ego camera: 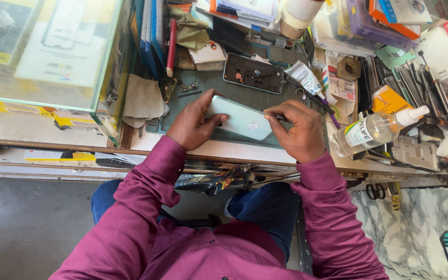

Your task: The person removes a SIM card from a smartphone, then uses a prying tool to separate the back cover from the phone body. The back cover is placed on the workbench, and the person continues to manipulate the phone's internal components.

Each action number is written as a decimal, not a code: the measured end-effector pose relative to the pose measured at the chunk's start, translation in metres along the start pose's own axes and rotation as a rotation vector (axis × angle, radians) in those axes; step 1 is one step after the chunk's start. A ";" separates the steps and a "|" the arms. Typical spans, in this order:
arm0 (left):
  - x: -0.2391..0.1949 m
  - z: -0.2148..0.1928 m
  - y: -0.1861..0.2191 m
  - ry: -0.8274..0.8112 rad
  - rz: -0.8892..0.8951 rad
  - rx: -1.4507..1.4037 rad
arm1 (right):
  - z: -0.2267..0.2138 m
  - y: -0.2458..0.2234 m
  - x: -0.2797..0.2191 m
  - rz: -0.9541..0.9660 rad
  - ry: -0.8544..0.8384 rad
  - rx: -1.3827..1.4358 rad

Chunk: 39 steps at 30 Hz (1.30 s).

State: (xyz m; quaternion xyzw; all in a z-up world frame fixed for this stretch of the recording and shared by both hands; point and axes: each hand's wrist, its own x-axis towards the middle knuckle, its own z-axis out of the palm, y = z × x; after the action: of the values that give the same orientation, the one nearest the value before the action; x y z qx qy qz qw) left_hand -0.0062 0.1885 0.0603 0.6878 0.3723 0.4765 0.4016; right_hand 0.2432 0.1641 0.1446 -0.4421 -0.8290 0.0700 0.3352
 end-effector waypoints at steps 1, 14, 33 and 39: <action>0.000 0.000 0.001 -0.005 -0.025 0.010 | 0.000 0.000 -0.001 0.008 -0.002 0.037; 0.002 -0.002 0.003 -0.005 -0.058 0.028 | 0.000 0.005 -0.001 0.052 -0.032 0.133; 0.002 -0.002 0.002 -0.010 -0.060 0.068 | 0.001 0.004 0.004 0.007 -0.022 0.026; 0.002 -0.002 0.001 0.006 0.050 0.044 | 0.002 0.003 0.004 -0.054 0.002 -0.045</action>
State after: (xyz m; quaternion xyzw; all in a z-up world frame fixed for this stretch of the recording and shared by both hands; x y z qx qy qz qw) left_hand -0.0073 0.1901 0.0622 0.7042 0.3667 0.4799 0.3733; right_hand 0.2423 0.1691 0.1440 -0.4272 -0.8416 0.0416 0.3279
